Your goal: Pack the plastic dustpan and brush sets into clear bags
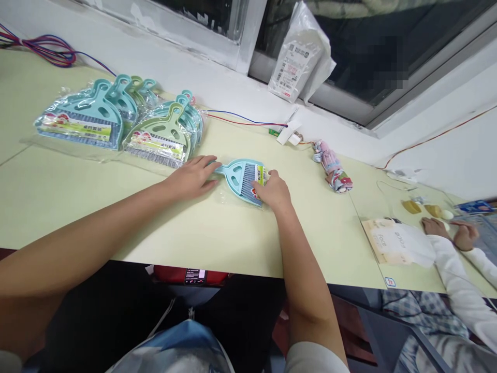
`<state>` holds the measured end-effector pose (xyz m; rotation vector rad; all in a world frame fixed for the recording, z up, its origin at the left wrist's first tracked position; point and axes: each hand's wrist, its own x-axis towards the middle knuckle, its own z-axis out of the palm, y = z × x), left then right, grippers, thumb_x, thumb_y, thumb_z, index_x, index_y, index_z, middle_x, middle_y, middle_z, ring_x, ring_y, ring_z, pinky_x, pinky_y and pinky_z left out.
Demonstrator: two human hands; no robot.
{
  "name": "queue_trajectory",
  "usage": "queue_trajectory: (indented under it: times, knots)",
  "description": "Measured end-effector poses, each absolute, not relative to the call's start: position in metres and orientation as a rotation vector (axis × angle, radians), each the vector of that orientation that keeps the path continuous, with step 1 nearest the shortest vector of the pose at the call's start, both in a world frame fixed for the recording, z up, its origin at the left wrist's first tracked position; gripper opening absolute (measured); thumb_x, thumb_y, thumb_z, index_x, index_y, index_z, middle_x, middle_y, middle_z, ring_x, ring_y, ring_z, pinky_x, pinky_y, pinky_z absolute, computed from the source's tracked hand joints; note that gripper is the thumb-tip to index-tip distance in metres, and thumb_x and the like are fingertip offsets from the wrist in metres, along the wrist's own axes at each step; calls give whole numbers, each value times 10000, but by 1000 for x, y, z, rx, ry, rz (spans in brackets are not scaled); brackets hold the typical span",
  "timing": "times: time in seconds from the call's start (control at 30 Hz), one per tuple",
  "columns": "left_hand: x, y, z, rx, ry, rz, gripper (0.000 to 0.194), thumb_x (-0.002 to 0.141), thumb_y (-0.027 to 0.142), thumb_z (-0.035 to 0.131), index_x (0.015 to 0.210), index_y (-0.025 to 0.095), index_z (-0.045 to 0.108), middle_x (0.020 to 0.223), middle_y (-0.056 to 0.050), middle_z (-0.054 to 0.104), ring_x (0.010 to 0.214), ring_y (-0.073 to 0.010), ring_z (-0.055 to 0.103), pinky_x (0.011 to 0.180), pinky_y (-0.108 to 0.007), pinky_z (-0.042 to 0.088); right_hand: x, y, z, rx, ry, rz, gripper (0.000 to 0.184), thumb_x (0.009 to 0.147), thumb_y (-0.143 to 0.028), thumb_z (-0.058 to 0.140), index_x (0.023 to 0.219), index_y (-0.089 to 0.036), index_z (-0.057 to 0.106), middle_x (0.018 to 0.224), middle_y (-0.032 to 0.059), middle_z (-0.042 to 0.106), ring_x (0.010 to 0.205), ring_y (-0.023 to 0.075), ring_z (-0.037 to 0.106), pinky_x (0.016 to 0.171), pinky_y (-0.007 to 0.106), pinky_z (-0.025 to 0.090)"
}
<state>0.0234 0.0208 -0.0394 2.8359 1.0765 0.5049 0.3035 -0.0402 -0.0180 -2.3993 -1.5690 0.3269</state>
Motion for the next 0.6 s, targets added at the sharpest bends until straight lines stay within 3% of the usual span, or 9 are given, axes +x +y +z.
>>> queue_trajectory:
  times: [0.1, 0.27, 0.43, 0.53, 0.6]
  knots:
    - [23, 21, -40, 2829, 1075, 506, 527, 1036, 382, 456, 1511, 155, 490, 1580, -176, 471, 1420, -342, 468, 1153, -486, 408, 315, -36, -23, -2372, -1529, 357, 709, 820, -489, 737, 1423, -177, 532, 1231, 156, 728, 1072, 307, 704, 911, 404, 528]
    - [23, 21, -39, 2812, 1064, 527, 520, 1023, 368, 479, 1495, 151, 502, 1573, -187, 474, 1416, -351, 471, 1153, -497, 405, 354, -32, -24, -2216, -1285, 527, 571, 800, -324, 743, 1338, -194, 604, 1055, 84, 728, 784, 207, 716, 714, 318, 555]
    - [22, 21, -39, 2805, 1051, 535, 511, 1024, 366, 475, 1488, 155, 506, 1571, -187, 473, 1410, -350, 474, 1147, -502, 412, 398, -36, -20, -2304, -1135, 581, 513, 760, -246, 766, 1252, -158, 652, 1004, 91, 735, 724, 191, 695, 638, 297, 539]
    - [21, 22, -40, 2795, 1036, 550, 513, 1025, 370, 470, 1486, 148, 511, 1575, -191, 468, 1414, -356, 469, 1152, -510, 411, 406, -38, -20, -2438, -1181, 461, 506, 762, -258, 762, 1241, -144, 642, 1015, 120, 747, 719, 218, 698, 668, 342, 553]
    - [20, 22, -40, 2789, 1031, 557, 513, 1025, 372, 471, 1486, 152, 512, 1583, -187, 463, 1420, -357, 465, 1156, -514, 409, 403, -39, -20, -2460, -1251, 342, 505, 794, -326, 745, 1252, -146, 633, 1074, 151, 747, 833, 268, 722, 779, 404, 572]
